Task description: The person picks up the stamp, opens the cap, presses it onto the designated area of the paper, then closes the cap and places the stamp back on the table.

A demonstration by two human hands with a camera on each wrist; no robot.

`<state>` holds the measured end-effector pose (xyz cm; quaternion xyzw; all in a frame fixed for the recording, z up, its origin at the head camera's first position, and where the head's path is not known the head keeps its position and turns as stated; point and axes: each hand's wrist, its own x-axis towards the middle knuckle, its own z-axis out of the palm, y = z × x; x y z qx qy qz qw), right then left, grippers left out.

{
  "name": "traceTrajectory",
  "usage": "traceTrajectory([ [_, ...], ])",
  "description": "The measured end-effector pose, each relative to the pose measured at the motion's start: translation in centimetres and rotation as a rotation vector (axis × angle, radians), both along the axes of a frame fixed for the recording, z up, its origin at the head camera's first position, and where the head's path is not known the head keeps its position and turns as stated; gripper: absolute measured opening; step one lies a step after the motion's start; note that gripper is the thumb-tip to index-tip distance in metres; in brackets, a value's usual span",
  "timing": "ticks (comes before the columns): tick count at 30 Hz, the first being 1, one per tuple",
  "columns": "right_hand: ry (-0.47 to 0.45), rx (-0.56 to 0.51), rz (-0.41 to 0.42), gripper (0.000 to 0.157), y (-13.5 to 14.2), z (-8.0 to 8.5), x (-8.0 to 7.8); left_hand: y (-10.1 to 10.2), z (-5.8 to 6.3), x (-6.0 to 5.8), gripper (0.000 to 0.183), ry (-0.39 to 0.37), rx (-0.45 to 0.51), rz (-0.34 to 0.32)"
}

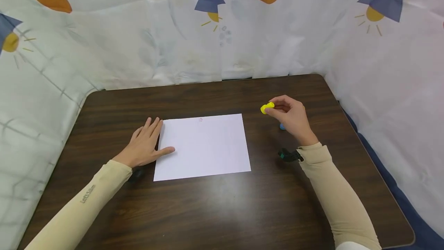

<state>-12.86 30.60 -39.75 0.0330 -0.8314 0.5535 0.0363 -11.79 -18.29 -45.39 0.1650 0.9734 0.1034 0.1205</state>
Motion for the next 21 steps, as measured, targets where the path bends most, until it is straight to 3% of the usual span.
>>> traceTrajectory([
  [9, 0.02, 0.076, -0.101, 0.04, 3.4, -0.5, 0.6, -0.3, -0.4, 0.7, 0.122, -0.028, -0.03, -0.054],
  [21, 0.011, 0.169, -0.208, 0.041, 6.9, -1.9, 0.7, -0.4, -0.8, 0.5, 0.128, -0.078, -0.015, -0.072],
])
